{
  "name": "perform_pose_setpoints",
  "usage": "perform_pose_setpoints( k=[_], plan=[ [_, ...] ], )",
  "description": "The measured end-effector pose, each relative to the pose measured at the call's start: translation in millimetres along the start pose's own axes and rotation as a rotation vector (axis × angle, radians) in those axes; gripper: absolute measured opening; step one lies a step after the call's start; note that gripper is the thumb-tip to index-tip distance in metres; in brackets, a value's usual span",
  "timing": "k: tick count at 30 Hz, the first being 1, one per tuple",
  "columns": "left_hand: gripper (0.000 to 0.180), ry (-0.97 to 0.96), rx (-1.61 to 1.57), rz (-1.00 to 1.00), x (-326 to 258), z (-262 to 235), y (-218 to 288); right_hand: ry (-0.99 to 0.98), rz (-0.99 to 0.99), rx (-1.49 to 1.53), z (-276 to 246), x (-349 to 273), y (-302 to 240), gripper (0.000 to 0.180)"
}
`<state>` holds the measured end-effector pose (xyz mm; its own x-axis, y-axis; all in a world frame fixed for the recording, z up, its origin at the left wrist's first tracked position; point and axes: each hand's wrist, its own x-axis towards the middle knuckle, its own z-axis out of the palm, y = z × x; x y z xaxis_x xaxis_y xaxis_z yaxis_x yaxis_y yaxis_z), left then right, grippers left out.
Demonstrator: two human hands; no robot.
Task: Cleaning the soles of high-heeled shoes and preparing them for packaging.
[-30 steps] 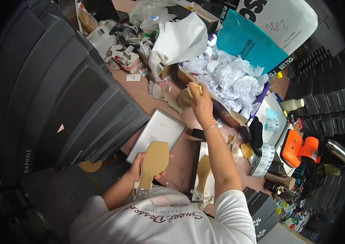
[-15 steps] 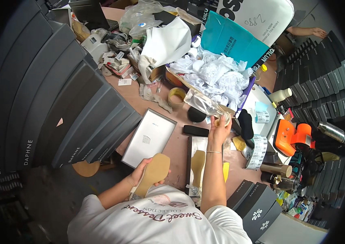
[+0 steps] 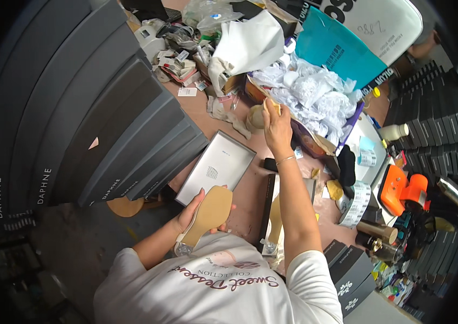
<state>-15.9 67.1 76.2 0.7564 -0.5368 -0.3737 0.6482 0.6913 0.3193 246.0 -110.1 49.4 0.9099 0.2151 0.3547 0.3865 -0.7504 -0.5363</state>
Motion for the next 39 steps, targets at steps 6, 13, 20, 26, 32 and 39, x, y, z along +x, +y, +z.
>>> perform_pose_setpoints(
  k=[6, 13, 20, 26, 32, 39],
  plan=[
    [0.067, -0.104, 0.082, -0.109, 18, -1, -8, -0.16, -0.012, 0.399, -93, -149, -62, 0.027],
    [0.06, -0.526, -0.018, -0.363, 55, 2, -46, -0.072, -0.077, 0.169, -115, -224, -68, 0.026],
    [0.063, -0.09, 0.332, -0.263, 52, 40, -47, -0.039, -0.087, 0.248, -118, -232, -78, 0.017],
    [0.068, -0.037, 0.097, -0.235, 34, 54, -50, -0.178, -0.156, 0.275, -125, -223, -105, 0.016],
    [0.07, 0.047, 0.114, -0.125, 19, 61, -49, -0.207, -0.123, 0.238, -125, -233, -109, 0.016],
    [0.073, 0.403, 0.034, -0.021, 30, 91, -54, -0.234, -0.085, 0.149, -127, -245, -100, 0.022]
  ],
)
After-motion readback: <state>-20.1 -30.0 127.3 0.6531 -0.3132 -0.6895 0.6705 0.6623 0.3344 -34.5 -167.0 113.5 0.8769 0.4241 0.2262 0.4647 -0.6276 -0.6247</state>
